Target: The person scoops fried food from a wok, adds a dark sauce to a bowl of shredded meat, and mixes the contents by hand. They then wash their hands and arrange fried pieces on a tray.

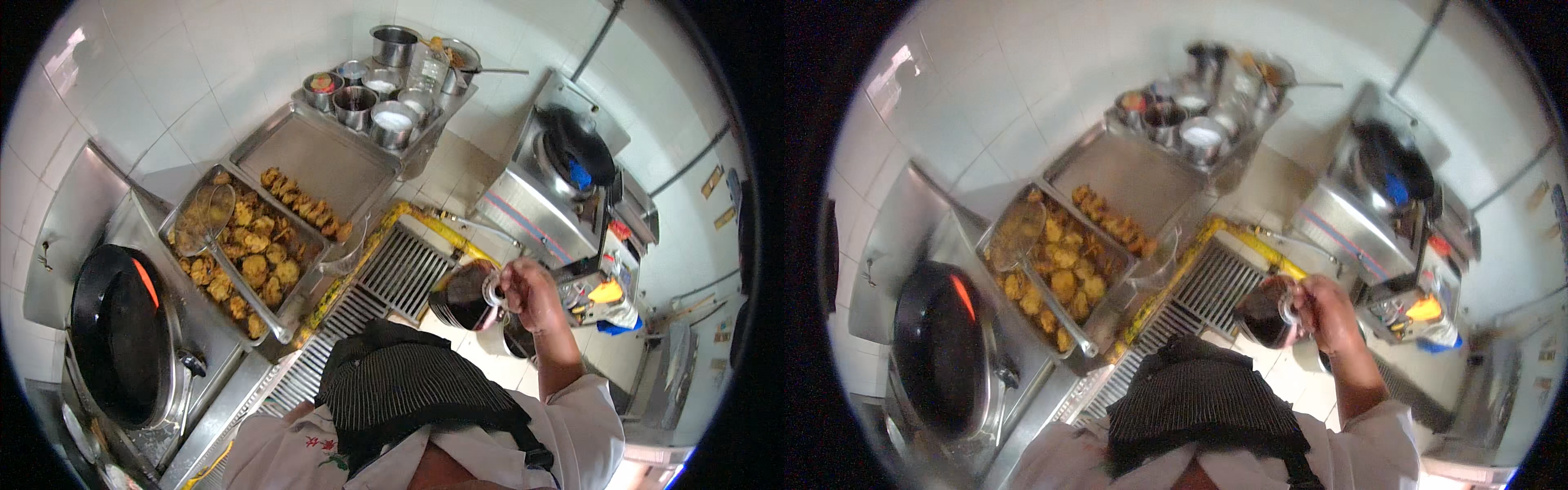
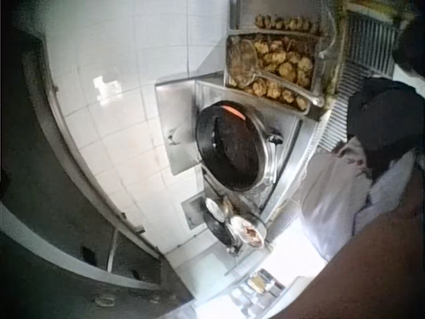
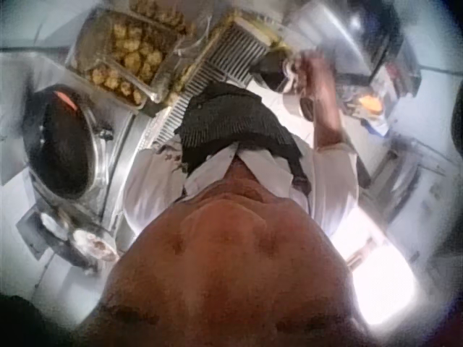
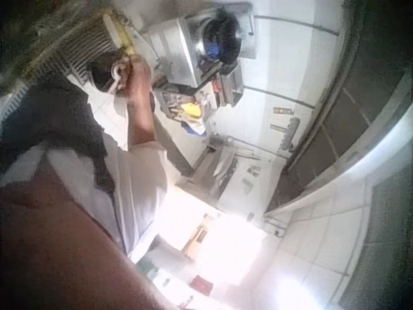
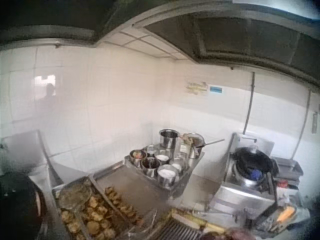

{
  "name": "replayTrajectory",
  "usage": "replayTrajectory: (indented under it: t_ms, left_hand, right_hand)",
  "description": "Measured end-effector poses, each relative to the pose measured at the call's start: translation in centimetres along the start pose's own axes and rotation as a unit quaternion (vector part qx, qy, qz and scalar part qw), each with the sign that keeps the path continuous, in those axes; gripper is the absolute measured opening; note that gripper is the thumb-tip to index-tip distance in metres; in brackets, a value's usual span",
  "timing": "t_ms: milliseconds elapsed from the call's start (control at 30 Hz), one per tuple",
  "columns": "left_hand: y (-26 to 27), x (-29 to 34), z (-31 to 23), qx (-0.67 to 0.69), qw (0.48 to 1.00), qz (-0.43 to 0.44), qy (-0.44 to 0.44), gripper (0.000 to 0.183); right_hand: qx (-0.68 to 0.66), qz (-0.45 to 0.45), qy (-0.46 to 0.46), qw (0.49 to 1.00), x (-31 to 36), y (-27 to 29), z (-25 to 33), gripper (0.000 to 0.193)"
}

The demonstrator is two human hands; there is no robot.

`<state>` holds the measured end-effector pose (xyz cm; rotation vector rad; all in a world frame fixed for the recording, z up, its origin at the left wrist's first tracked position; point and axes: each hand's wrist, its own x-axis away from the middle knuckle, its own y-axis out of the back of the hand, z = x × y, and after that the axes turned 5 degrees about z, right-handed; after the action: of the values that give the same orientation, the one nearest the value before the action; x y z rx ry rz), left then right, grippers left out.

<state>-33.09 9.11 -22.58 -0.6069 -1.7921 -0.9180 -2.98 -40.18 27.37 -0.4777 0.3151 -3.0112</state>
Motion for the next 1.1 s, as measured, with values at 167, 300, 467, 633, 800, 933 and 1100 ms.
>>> replayTrajectory:
  t_ms: [167,300,467,633,800,933,1100]
  left_hand:
    - [5.9,-8.2,-12.8,0.008,0.999,-0.010,-0.046,0.048]
    - [13.5,-12.9,-23.7,0.055,0.994,-0.038,-0.084,0.047]
    - [19.9,-13.6,-29.5,0.176,0.977,-0.090,-0.081,0.046]
    - [17.7,-12.6,-28.1,0.236,0.963,-0.131,0.007,0.046]
    - [10.5,-8.1,-28.7,0.260,0.951,-0.122,0.119,0.045]
    - [5.8,-4.1,-33.8,0.326,0.919,-0.116,0.188,0.045]
    - [4.0,-4.4,-43.2,0.409,0.874,-0.133,0.225,0.044]
  right_hand:
    - [-0.031,0.084,0.089,0.992,-13.0,-3.5,10.5,0.030]
    - [-0.032,0.145,0.100,0.984,-24.7,-8.0,21.4,0.030]
    - [0.006,0.184,0.183,0.966,-40.0,-14.0,32.1,0.028]
    - [-0.095,0.225,0.118,0.962,-56.3,-18.3,39.0,0.033]
    - [-0.101,0.212,0.117,0.965,-70.2,-18.8,42.0,0.031]
    - [-0.056,0.209,0.113,0.970,-80.2,-18.3,42.2,0.031]
    - [-0.004,0.175,0.120,0.977,-93.2,-16.2,40.2,0.034]
